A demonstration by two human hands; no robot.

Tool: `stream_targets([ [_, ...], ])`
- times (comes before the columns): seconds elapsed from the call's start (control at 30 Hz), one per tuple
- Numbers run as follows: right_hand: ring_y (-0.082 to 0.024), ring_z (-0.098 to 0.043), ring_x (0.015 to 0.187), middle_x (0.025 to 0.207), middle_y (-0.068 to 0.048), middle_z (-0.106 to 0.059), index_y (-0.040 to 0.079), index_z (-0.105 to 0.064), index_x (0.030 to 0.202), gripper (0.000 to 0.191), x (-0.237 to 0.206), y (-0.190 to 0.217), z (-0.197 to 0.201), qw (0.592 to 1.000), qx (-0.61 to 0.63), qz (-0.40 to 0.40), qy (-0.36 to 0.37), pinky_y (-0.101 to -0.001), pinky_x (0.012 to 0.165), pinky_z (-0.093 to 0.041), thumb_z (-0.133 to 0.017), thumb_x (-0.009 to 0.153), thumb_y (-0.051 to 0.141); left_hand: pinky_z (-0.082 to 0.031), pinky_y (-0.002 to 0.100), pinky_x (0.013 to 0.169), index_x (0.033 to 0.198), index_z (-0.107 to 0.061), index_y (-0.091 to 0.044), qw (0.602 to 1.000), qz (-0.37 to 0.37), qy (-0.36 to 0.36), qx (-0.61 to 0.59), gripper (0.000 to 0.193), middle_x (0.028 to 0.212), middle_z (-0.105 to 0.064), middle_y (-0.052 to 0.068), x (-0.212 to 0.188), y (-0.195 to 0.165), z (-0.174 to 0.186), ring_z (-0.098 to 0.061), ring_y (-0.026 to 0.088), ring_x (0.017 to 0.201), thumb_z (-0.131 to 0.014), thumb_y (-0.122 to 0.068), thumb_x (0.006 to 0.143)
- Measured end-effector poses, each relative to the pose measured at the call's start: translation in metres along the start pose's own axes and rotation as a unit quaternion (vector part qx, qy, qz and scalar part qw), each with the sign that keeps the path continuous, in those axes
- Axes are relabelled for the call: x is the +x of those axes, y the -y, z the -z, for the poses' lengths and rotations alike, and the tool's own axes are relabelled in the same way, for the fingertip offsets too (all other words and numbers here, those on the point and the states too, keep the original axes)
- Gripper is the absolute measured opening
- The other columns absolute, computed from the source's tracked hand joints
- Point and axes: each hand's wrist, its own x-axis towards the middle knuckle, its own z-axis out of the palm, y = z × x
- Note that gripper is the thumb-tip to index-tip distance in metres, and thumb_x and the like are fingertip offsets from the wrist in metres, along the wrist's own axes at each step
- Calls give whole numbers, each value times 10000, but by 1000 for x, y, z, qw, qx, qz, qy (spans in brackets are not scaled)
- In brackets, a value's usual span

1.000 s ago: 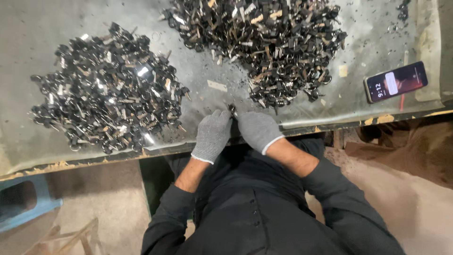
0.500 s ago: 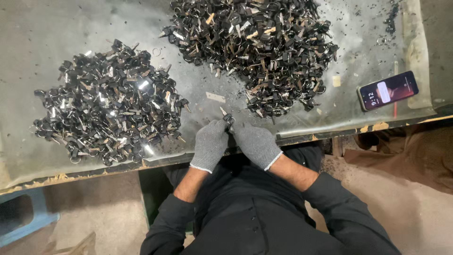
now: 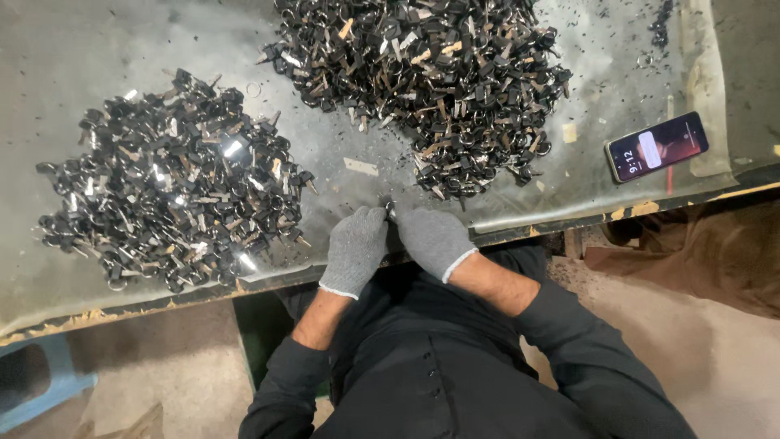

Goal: The person wearing gloves sits at a workbench covered with large piles of small black metal parts and sorts them one at a time, picking individual pieces from the piles, handling them briefly, and placing them into separate piles on the table.

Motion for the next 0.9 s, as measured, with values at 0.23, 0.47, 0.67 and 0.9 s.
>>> stream_targets([
  [0.23,-411,-724,702,736,-211,-730,14,-627,1067,268,-7,-1,10,999,25,25,-5,-548,665,-559,-544,965,247,-520,448,672,1065,-686,-77,998,-12,-59,-30,231,893,-642,120,-2,-1,2,-652,336,769,-672,-73,834],
  [0.47,-469,-697,798,894,-266,-720,13,-500,1398,518,3,-2,17,991,122,27,50,-588,749,-536,-571,932,227,-506,462,651,1018,-682,-88,998,11,-67,-13,184,850,-632,124,-2,-7,-3,-642,340,735,-712,-120,839],
  [0.67,-449,-703,761,914,-255,-728,39,-497,1406,535,0,0,21,993,106,41,-29,-552,664,-553,-596,901,184,-500,478,686,1149,-645,-30,997,39,-68,-27,277,895,-626,144,-1,-11,-3,-631,365,783,-692,-87,883],
  [0.9,-347,-744,713,926,-214,-719,2,-578,1250,307,-21,9,-4,994,-86,20,-59,-447,553,-582,-580,975,138,-520,480,737,1239,-675,-98,996,7,-56,-75,463,864,-621,140,-5,-13,5,-638,359,802,-620,28,798],
])
